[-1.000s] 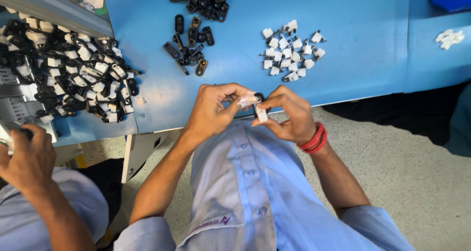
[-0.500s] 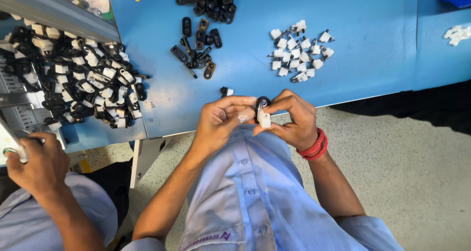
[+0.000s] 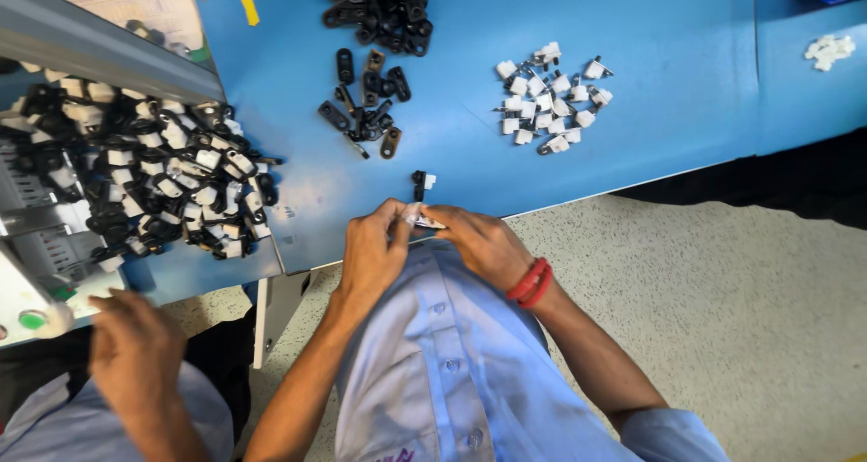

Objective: The person repeatedly picks up small black and white plastic components from a blue table, fits them together by hand, and places the assembled units into a growing pile. The process continues throughout the clip with consistent hand movements and no tools used.

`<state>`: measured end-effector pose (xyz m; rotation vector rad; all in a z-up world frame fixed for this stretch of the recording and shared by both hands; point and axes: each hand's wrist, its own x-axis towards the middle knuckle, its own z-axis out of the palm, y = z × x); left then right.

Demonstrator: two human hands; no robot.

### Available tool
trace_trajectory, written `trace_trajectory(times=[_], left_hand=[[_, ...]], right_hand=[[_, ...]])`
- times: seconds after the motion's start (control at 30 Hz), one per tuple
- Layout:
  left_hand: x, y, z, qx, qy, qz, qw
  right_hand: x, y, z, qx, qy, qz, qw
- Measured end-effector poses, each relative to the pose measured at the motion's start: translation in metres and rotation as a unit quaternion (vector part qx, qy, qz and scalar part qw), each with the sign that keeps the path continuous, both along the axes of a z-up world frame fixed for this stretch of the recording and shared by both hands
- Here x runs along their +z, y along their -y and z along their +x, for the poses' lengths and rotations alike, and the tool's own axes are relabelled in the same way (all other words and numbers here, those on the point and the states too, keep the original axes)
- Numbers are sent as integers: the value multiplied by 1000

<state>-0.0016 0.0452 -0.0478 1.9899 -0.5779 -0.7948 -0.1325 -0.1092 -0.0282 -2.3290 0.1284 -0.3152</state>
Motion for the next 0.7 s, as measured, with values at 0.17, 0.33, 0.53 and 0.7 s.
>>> trace_trajectory(times=[0.17,0.33,0.53,0.7], left_hand=[[-55,-2,1,158,88,-68,981],[-98,5,4,237,113,-83,961],[-94,15,9,162,291,37,942],[-87,58,30,124,413,52,900]], right_hand=[[-43,48,7,-103,23,-123,987],[-73,122,17,-199,-36,-191,960],[-83,140,23,-204,-50,-237,948],[-71,140,23,-146,-10,-157,977]])
